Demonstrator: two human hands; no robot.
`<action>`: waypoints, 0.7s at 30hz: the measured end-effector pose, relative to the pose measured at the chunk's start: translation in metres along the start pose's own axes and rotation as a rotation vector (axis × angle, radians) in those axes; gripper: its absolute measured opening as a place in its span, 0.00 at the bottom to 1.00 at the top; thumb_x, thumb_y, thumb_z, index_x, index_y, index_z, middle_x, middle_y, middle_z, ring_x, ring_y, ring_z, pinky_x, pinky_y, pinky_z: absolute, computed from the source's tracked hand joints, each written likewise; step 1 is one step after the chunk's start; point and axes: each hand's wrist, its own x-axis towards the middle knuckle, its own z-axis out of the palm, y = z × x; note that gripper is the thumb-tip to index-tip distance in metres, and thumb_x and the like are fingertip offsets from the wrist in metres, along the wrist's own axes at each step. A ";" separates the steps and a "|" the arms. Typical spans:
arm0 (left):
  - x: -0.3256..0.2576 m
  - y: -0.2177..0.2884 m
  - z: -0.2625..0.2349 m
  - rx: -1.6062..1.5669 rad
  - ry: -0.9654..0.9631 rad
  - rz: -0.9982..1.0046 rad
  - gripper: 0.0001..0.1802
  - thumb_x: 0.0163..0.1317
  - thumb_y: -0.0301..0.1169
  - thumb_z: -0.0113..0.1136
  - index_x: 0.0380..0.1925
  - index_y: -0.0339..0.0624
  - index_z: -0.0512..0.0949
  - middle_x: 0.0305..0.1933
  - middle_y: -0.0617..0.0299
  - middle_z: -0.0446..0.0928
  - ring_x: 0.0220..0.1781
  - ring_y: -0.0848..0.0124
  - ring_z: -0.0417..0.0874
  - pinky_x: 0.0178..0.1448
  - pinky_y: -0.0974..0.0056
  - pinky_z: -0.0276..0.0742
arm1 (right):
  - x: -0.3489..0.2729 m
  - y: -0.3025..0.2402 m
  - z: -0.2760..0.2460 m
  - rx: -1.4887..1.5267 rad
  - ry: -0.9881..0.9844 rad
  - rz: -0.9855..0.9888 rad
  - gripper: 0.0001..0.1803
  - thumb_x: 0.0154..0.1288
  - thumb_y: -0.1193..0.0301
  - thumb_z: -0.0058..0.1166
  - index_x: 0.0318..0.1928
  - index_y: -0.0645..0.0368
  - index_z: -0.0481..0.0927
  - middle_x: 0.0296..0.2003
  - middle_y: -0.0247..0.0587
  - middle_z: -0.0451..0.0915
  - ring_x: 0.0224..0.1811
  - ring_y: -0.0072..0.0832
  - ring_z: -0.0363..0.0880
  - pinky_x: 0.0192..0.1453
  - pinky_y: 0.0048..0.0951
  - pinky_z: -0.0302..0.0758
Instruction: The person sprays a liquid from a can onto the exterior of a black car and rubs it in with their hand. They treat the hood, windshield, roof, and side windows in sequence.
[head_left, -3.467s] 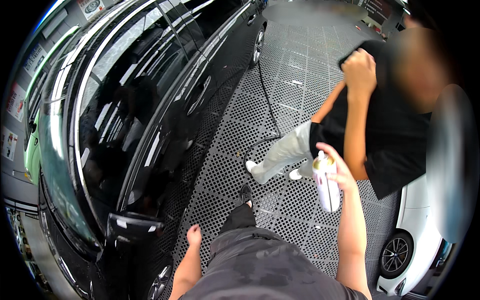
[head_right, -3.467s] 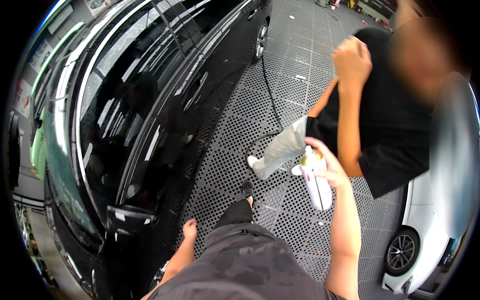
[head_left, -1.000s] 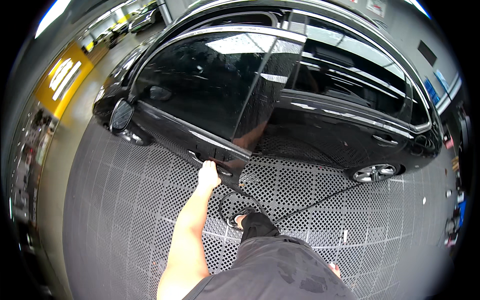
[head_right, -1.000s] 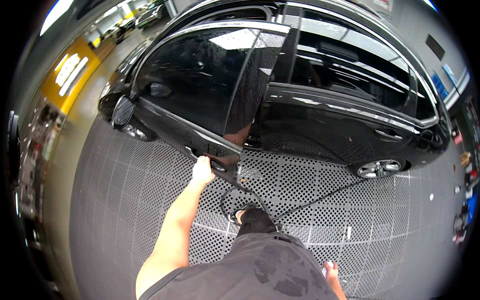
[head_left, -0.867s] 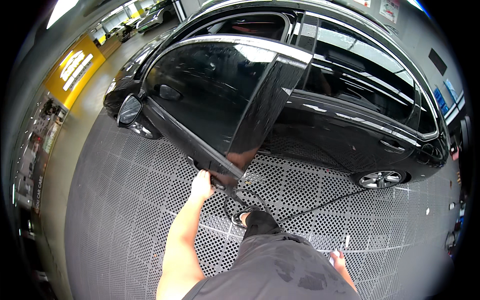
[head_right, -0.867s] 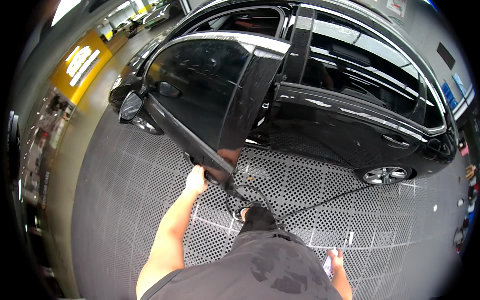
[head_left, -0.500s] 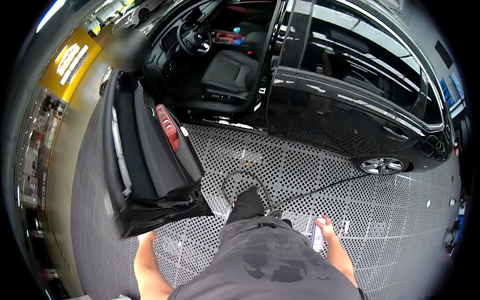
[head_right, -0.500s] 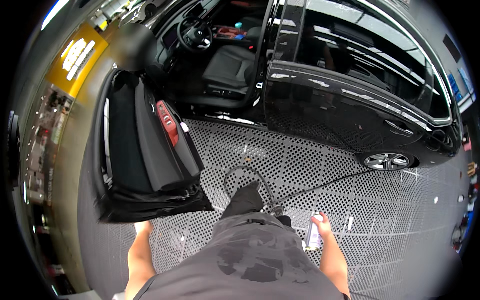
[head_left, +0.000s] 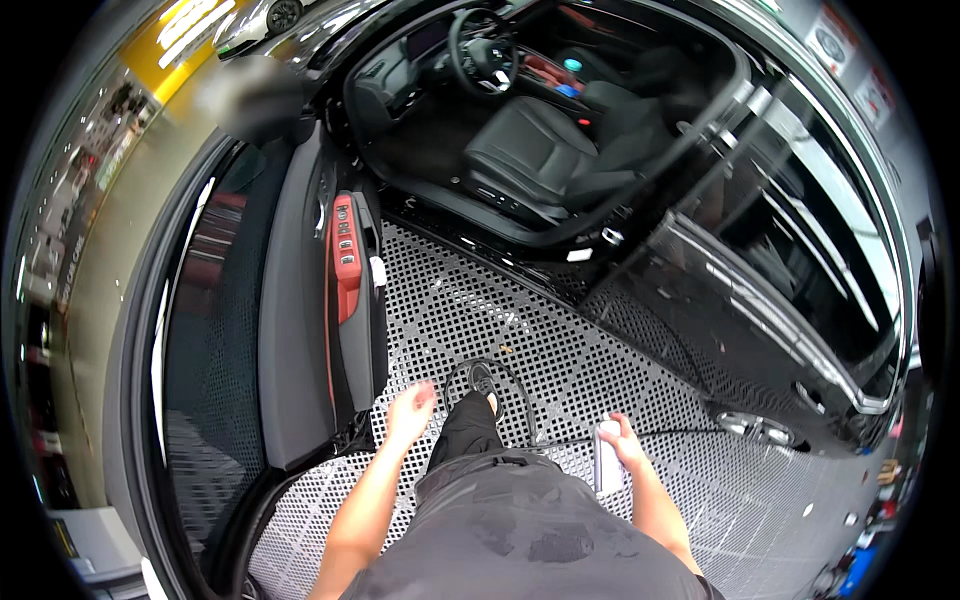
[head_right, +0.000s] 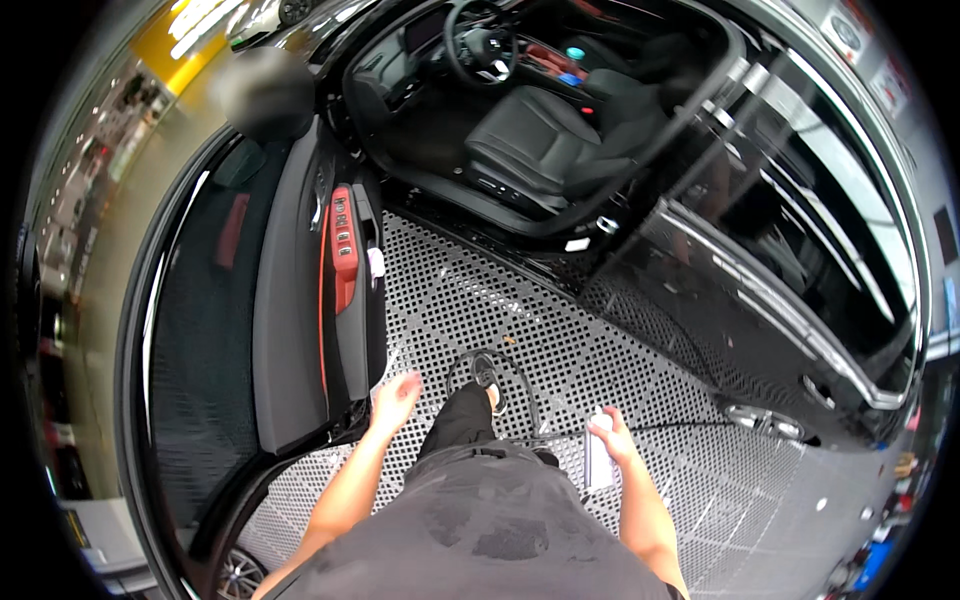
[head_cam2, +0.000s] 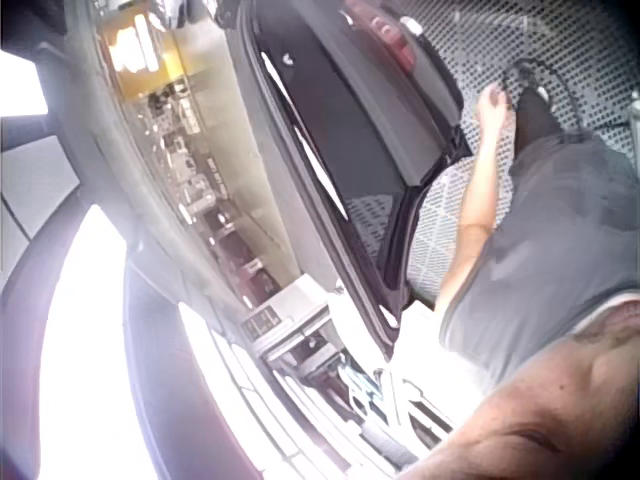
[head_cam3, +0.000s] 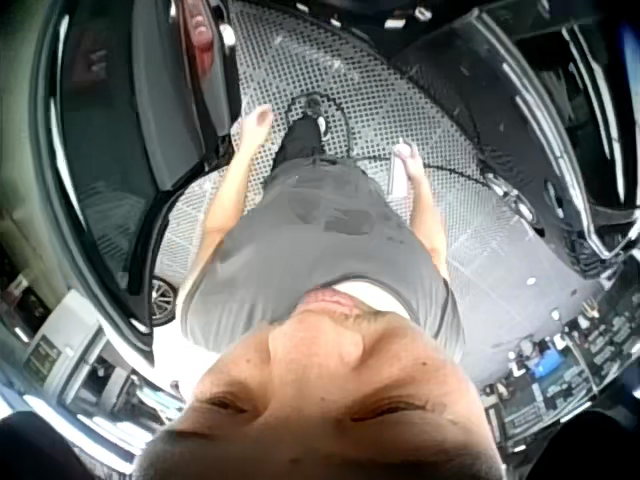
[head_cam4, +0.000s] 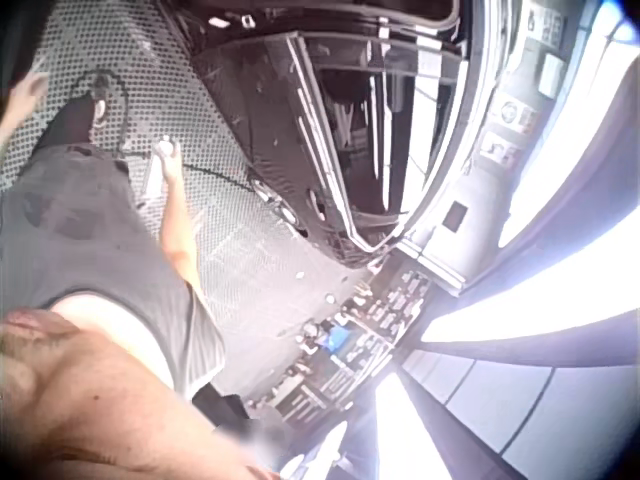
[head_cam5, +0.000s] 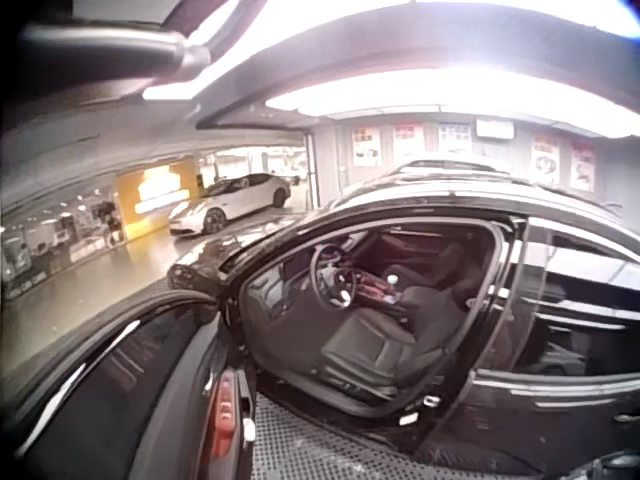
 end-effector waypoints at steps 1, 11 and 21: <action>0.059 0.030 0.024 -0.251 -0.006 -0.013 0.19 0.64 0.32 0.66 0.54 0.41 0.83 0.49 0.53 0.87 0.50 0.66 0.89 0.55 0.61 0.83 | 0.024 -0.032 0.010 0.059 -0.027 -0.037 0.38 0.61 0.62 0.71 0.68 0.54 0.67 0.48 0.41 0.81 0.49 0.29 0.79 0.53 0.35 0.78; 0.283 0.376 -0.089 -0.106 0.220 0.684 0.18 0.61 0.31 0.70 0.52 0.43 0.83 0.47 0.61 0.87 0.49 0.71 0.87 0.51 0.66 0.80 | 0.144 -0.352 0.148 -0.281 -0.107 -0.655 0.41 0.57 0.63 0.73 0.67 0.58 0.66 0.47 0.47 0.83 0.50 0.35 0.82 0.59 0.36 0.77; 0.206 0.382 -0.270 -0.050 0.571 0.834 0.18 0.53 0.25 0.72 0.46 0.39 0.84 0.48 0.54 0.85 0.50 0.60 0.87 0.57 0.61 0.82 | 0.211 -0.377 0.173 -0.567 -0.217 -0.475 0.43 0.48 0.57 0.78 0.62 0.57 0.71 0.49 0.51 0.85 0.53 0.40 0.84 0.60 0.39 0.78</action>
